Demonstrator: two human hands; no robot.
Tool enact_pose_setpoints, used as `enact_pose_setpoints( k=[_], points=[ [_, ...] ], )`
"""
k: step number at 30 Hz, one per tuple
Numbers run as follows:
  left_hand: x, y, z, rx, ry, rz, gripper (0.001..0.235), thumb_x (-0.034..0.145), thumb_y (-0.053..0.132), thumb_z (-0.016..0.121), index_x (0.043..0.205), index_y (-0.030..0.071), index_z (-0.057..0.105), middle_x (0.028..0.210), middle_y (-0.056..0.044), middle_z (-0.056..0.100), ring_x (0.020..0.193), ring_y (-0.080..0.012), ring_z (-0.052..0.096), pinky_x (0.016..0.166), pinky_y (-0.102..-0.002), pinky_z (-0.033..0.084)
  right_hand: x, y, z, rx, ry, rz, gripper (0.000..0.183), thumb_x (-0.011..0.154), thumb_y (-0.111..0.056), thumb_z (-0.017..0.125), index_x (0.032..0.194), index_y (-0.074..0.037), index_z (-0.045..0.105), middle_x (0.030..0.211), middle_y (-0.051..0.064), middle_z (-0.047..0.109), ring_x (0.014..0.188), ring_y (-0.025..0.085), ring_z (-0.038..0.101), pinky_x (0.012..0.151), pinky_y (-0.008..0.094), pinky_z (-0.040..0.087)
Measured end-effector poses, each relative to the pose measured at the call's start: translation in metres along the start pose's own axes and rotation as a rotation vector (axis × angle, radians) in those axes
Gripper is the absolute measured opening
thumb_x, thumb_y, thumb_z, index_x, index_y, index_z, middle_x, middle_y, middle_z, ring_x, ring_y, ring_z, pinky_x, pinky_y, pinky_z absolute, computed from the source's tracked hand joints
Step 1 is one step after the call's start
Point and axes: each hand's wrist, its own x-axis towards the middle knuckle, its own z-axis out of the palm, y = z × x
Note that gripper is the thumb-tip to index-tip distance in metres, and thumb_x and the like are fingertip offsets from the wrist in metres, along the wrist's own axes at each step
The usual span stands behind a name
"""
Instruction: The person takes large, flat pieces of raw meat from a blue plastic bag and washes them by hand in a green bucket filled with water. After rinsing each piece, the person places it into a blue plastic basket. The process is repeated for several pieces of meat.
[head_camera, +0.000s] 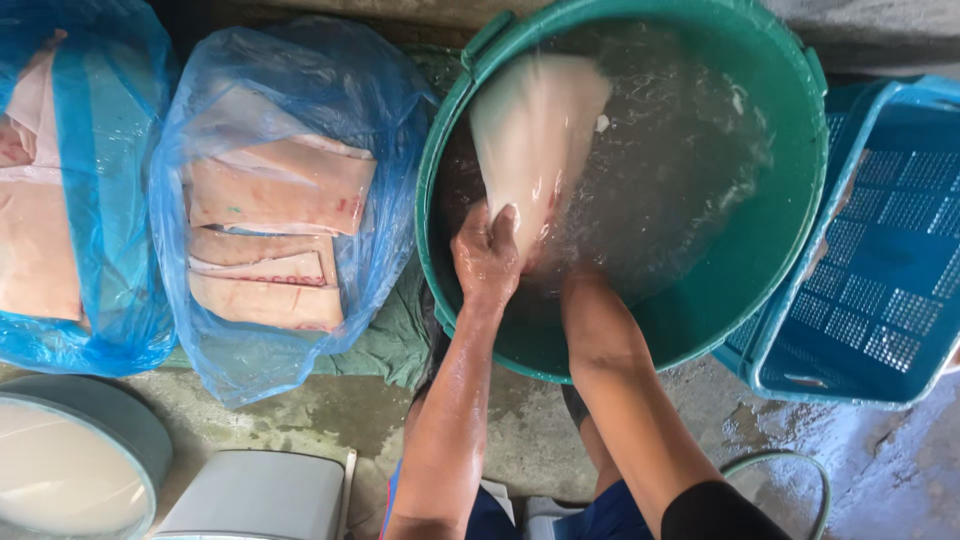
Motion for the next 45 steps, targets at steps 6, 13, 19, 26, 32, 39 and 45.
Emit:
enact_pose_setpoints(
  k=[6, 13, 19, 26, 32, 39, 45],
  points=[
    [0.009, -0.038, 0.016, -0.246, 0.057, -0.012, 0.016, 0.097, 0.010, 0.065, 0.108, -0.001, 0.069, 0.089, -0.010, 0.073, 0.082, -0.0115, 0.065, 0.077, -0.030, 0.054, 0.017, 0.003, -0.012, -0.085, 0.135, 0.029, 0.044, 0.100, -0.031, 0.059, 0.134, -0.003, 0.061, 0.121, 0.010, 0.070, 0.107, 0.020, 0.067, 0.091, 0.034, 0.056],
    [0.012, -0.050, 0.011, -0.210, 0.139, 0.050, 0.013, 0.097, 0.008, 0.064, 0.103, -0.004, 0.068, 0.090, -0.009, 0.069, 0.083, -0.0141, 0.061, 0.078, -0.031, 0.051, 0.023, 0.004, -0.040, -0.057, 0.137, 0.043, 0.041, 0.100, -0.028, 0.059, 0.134, -0.005, 0.061, 0.119, 0.010, 0.070, 0.103, 0.020, 0.068, 0.087, 0.035, 0.057],
    [0.017, -0.066, 0.019, -0.186, 0.188, 0.033, 0.015, 0.096, 0.011, 0.063, 0.103, -0.002, 0.066, 0.093, -0.009, 0.071, 0.085, -0.0158, 0.063, 0.082, -0.033, 0.052, 0.037, 0.018, -0.103, 0.183, -0.093, 0.100, 0.039, 0.100, -0.025, 0.059, 0.133, -0.007, 0.061, 0.118, 0.010, 0.071, 0.100, 0.021, 0.068, 0.083, 0.036, 0.057],
    [0.024, -0.104, 0.037, -0.069, 0.171, -0.118, 0.018, 0.098, 0.016, 0.067, 0.098, -0.001, 0.065, 0.083, -0.007, 0.064, 0.077, -0.0170, 0.057, 0.076, -0.033, 0.049, 0.033, 0.013, -0.041, -0.158, 0.139, 0.075, 0.036, 0.100, -0.022, 0.059, 0.133, -0.008, 0.062, 0.116, 0.010, 0.071, 0.097, 0.021, 0.069, 0.079, 0.037, 0.058],
    [0.023, -0.109, 0.043, -0.261, 0.209, -0.131, 0.016, 0.099, 0.015, 0.065, 0.098, -0.001, 0.065, 0.085, -0.003, 0.065, 0.078, -0.0122, 0.057, 0.075, -0.029, 0.049, 0.026, 0.002, -0.029, -0.169, 0.146, 0.070, 0.035, 0.099, -0.020, 0.059, 0.133, -0.010, 0.062, 0.114, 0.010, 0.071, 0.094, 0.021, 0.070, 0.076, 0.038, 0.059],
    [0.013, -0.123, 0.032, -0.342, 0.245, -0.058, 0.015, 0.100, 0.014, 0.064, 0.104, -0.001, 0.063, 0.092, -0.005, 0.064, 0.084, -0.0129, 0.056, 0.079, -0.029, 0.048, 0.047, 0.010, -0.068, 0.159, -0.079, 0.073, 0.034, 0.099, -0.017, 0.059, 0.133, -0.012, 0.062, 0.112, 0.009, 0.071, 0.090, 0.021, 0.070, 0.072, 0.039, 0.059],
    [0.024, -0.114, 0.036, -0.598, 0.193, -0.249, 0.024, 0.101, 0.021, 0.064, 0.108, -0.002, 0.064, 0.101, -0.007, 0.067, 0.091, -0.0161, 0.060, 0.085, -0.032, 0.051, 0.054, 0.042, -0.129, 1.053, -0.206, 0.148, 0.034, 0.098, -0.016, 0.056, 0.132, -0.013, 0.061, 0.111, 0.009, 0.073, 0.091, 0.023, 0.076, 0.074, 0.040, 0.067]
  ],
)
